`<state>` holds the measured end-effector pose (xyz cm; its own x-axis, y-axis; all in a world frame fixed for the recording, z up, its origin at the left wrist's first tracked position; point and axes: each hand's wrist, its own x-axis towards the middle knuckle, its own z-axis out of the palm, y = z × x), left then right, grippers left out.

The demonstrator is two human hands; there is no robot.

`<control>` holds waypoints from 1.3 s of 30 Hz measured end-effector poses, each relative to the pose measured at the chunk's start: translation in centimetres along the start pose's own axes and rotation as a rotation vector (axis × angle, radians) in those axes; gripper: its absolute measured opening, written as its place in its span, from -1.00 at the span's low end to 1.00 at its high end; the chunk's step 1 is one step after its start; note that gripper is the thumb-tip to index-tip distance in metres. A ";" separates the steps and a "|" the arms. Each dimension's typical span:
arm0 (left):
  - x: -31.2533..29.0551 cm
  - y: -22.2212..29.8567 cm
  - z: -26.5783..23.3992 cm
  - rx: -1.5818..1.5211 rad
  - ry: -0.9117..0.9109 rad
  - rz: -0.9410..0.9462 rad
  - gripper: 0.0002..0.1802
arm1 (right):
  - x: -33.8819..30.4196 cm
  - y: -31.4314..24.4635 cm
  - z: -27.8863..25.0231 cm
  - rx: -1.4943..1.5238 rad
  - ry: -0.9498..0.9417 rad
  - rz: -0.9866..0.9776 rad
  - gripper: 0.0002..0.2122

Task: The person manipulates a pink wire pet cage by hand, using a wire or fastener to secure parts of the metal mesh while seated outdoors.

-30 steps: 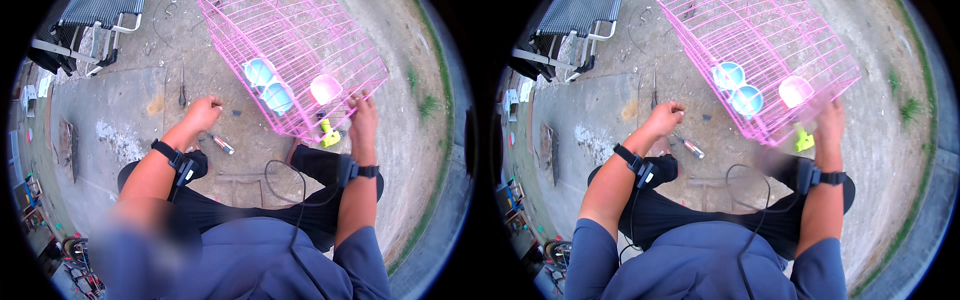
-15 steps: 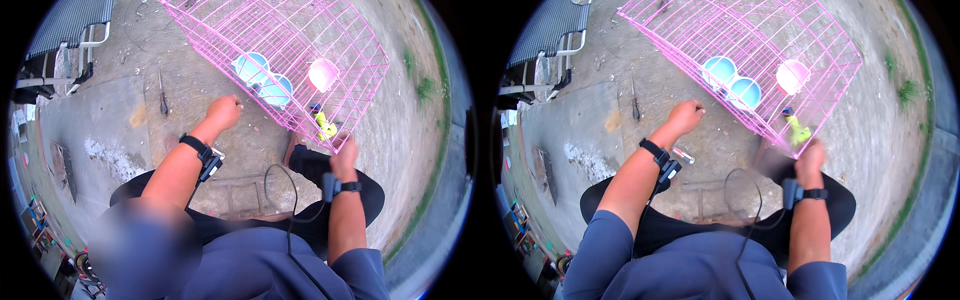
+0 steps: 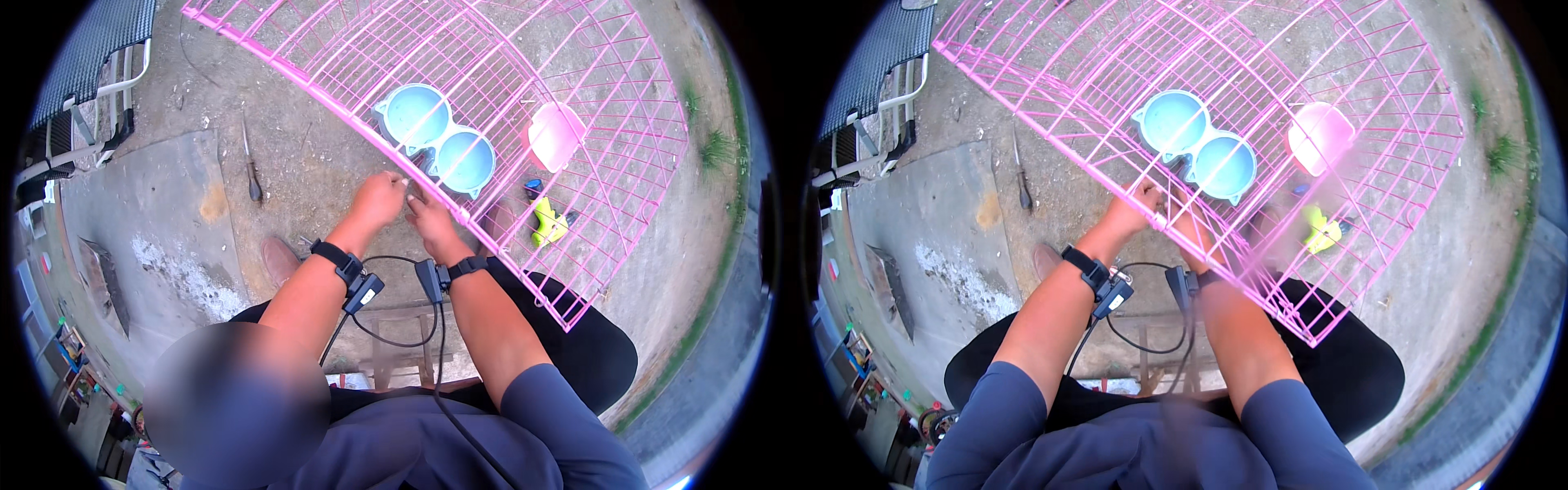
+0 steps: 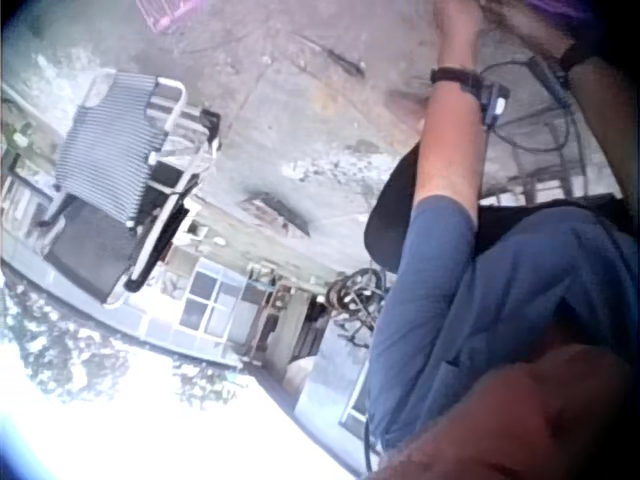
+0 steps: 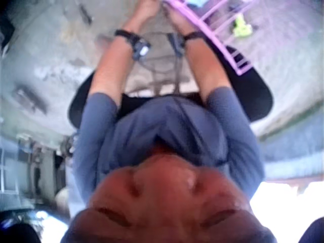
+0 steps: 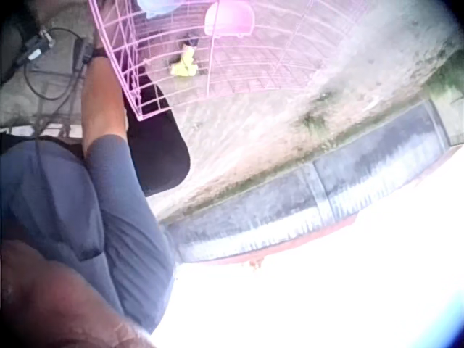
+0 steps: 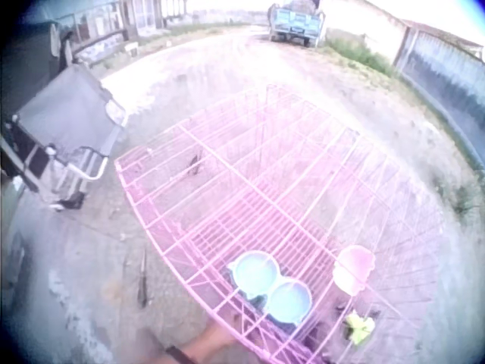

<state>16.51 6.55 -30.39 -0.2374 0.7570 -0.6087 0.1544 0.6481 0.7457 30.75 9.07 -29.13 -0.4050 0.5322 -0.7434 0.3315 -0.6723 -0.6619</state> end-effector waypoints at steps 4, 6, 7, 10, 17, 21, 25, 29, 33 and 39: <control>-0.1 1.4 -0.2 0.087 -0.045 0.008 -0.69 | -0.5 -2.1 1.7 0.416 -0.027 -0.041 -0.66; -0.3 3.0 -0.3 0.264 -0.071 -0.024 -0.72 | 1.4 1.9 0.9 0.620 -0.037 -0.051 -0.68; -0.6 3.2 -0.5 0.328 -0.020 0.037 -0.74 | 1.4 1.9 0.8 0.551 -0.022 -0.068 -0.70; -0.4 1.9 -0.9 0.375 0.021 0.042 -0.75 | 1.1 0.6 0.8 0.369 0.013 -0.085 -0.74; 0.2 -2.2 -0.6 0.230 -0.150 0.067 -0.81 | 0.9 -0.3 1.6 0.732 -0.040 0.092 -0.84; 0.0 -1.9 0.0 0.164 -0.205 0.099 -0.81 | -0.7 -1.5 0.7 0.706 -0.073 0.116 -0.80; -0.9 -0.7 -0.9 0.399 -0.039 0.270 -0.76 | -0.2 1.1 -0.2 0.665 0.142 0.189 -0.81; -2.5 3.3 -2.0 0.357 -0.047 0.358 -0.74 | 0.6 1.0 1.1 0.779 -0.041 0.107 -0.83; -2.7 4.5 -1.7 0.432 -0.028 0.338 -0.81 | 0.6 0.5 1.1 0.795 -0.135 0.065 -0.87; -1.4 1.6 -2.4 0.677 0.073 0.357 -0.81 | 1.2 1.7 1.1 0.586 -0.019 0.126 -0.84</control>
<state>14.75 6.35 -27.68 -0.1218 0.9376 -0.3257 0.7813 0.2930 0.5511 29.86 8.02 -31.00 -0.4100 0.4246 -0.8072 -0.1456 -0.9041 -0.4017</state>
